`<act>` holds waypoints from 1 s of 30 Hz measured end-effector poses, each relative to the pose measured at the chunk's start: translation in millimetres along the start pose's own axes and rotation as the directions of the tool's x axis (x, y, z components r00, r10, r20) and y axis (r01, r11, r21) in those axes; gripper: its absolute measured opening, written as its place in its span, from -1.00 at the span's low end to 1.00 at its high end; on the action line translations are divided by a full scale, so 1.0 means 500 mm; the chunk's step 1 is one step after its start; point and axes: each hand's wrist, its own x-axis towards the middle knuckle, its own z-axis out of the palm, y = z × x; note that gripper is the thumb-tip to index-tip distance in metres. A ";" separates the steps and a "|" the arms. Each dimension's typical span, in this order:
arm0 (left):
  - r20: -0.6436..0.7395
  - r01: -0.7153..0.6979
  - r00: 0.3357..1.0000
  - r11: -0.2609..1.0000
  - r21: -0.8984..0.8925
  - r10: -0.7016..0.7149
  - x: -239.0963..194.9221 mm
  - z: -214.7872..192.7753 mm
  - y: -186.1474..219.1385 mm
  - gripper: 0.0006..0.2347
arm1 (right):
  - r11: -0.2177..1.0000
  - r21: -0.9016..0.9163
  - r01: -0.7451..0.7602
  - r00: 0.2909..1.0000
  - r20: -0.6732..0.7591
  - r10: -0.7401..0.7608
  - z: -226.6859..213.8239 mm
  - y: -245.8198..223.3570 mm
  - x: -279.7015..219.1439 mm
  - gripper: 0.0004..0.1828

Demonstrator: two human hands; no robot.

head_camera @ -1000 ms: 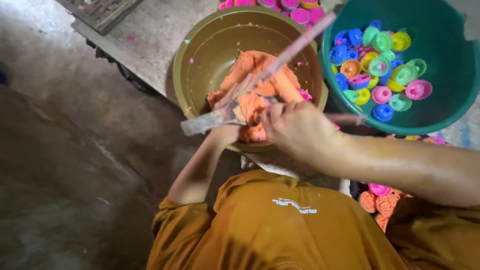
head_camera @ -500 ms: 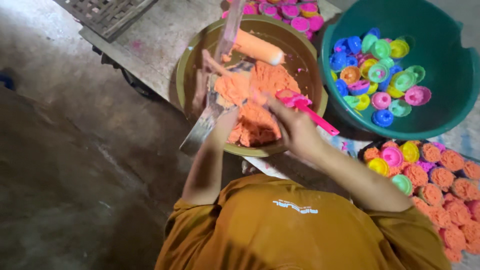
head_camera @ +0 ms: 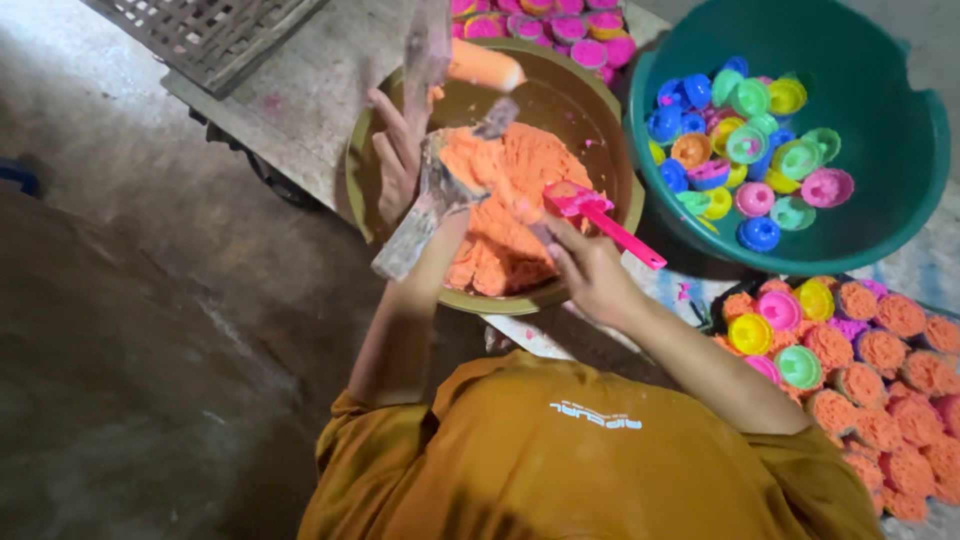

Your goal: The person uses a wooden press to shape orange cake mix into small round pieces and places them on a tray. They repeatedly fill the press, compact the mix, and release the formed pieces, then arrange colorful plastic molds on the tray.

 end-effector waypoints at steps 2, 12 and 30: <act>0.244 0.315 0.934 0.924 -0.218 -0.260 0.006 0.001 -0.013 -0.20 | 0.995 0.085 0.058 0.998 0.031 -0.061 0.020 0.002 -0.018 -0.49; -0.175 -0.199 0.970 0.960 -0.195 0.166 -0.013 0.044 -0.066 -0.19 | 0.880 0.046 0.473 0.871 -0.173 -0.459 -0.031 0.027 -0.014 -0.65; 0.107 -0.143 0.981 0.974 -0.174 0.163 -0.036 0.004 -0.032 -0.26 | 0.915 0.313 0.254 0.959 0.042 -0.280 -0.103 0.005 0.028 -0.62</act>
